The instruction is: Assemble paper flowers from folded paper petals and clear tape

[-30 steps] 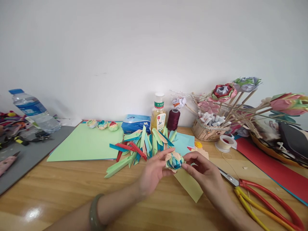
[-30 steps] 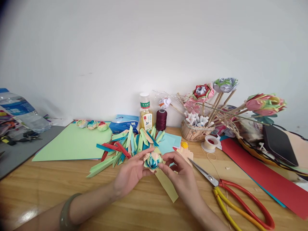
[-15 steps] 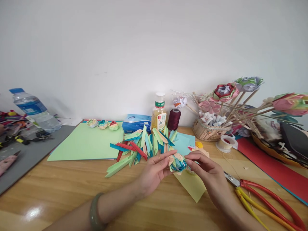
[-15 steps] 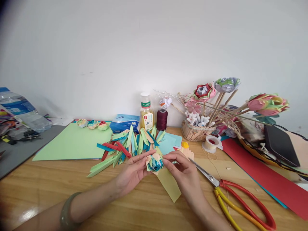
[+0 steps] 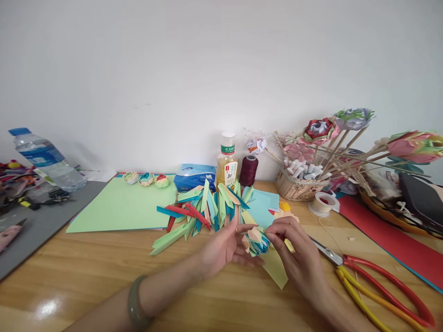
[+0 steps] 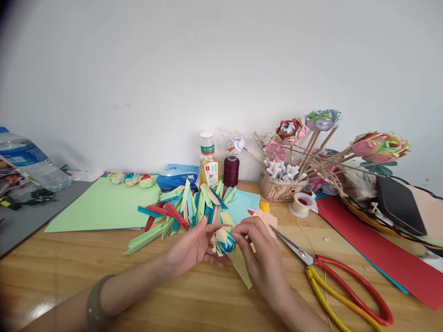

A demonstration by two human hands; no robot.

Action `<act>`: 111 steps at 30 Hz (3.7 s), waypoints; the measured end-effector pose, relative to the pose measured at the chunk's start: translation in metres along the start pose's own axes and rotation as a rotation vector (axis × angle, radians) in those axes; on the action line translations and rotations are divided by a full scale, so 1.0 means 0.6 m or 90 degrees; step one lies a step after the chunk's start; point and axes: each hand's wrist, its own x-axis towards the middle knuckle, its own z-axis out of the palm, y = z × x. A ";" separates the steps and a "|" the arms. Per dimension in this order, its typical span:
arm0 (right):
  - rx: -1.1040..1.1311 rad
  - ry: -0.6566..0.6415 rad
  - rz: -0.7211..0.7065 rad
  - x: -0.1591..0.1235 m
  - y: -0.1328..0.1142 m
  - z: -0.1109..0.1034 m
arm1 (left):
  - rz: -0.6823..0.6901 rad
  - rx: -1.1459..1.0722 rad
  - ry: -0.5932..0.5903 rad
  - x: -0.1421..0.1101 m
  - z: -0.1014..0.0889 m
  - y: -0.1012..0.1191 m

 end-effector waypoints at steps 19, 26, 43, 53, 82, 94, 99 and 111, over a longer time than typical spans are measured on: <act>0.094 -0.027 0.107 0.003 -0.010 -0.014 | 0.315 0.350 0.085 -0.007 -0.001 0.003; 0.150 -0.156 0.234 0.007 -0.021 -0.009 | 0.419 0.381 0.069 -0.002 -0.011 -0.006; 0.310 -0.167 0.435 0.016 -0.019 0.005 | 0.460 0.508 0.128 -0.010 -0.005 -0.010; 0.265 -0.192 0.352 0.009 -0.016 0.005 | 0.520 0.619 0.130 -0.015 0.001 -0.014; 0.320 -0.211 0.416 0.021 -0.010 0.005 | 0.602 0.788 0.178 -0.012 -0.008 -0.022; 0.337 -0.188 0.375 0.019 -0.015 0.008 | 0.550 0.768 0.187 -0.013 -0.007 -0.020; 0.333 -0.205 0.437 0.023 -0.013 0.003 | 0.544 0.767 0.182 -0.014 -0.006 -0.022; 0.283 -0.241 0.432 0.021 -0.009 0.006 | 0.533 0.789 0.192 -0.013 -0.004 -0.025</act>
